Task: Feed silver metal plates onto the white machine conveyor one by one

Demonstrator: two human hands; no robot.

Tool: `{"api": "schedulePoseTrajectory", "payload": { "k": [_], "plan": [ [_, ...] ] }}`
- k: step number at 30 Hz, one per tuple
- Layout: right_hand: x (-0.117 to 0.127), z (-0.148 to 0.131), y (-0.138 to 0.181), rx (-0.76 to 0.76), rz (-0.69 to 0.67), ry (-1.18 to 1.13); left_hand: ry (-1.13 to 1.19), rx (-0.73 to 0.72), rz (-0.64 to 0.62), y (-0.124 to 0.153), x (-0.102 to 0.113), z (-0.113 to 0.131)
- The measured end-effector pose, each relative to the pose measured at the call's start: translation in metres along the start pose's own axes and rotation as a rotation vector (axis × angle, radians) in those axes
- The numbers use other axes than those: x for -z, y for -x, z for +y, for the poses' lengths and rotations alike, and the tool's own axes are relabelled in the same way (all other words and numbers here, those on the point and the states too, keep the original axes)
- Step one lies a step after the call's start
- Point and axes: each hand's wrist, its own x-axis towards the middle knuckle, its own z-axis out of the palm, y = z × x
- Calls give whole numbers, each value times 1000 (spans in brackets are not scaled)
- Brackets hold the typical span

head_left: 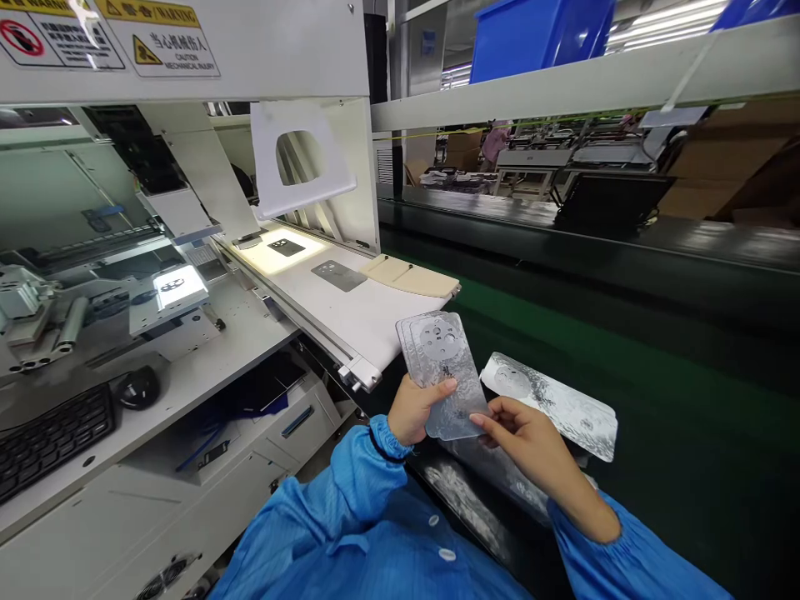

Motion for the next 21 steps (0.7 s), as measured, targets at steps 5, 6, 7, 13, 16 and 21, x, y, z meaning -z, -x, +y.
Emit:
{"api": "schedulePoseTrajectory", "payload": {
  "k": [5,6,7,13,16,21],
  "plan": [
    [22,7,-6,-20,63,11,41,23,82,3,-1,6],
    [25,9,-6,3,96,63,22,12,90,3,0,6],
    [26,12,-7,44,147,126,-4,-5,91,3,0,6],
    [-3,25,-3,477,408,530,-66,-119,69,3,-3,-12],
    [-16,27,-1,508,388,551,-99,-132,4,7,-2,-17],
    [-12,21,-4,339,275,331,-81,4,-156,7,11,-16]
  ]
}}
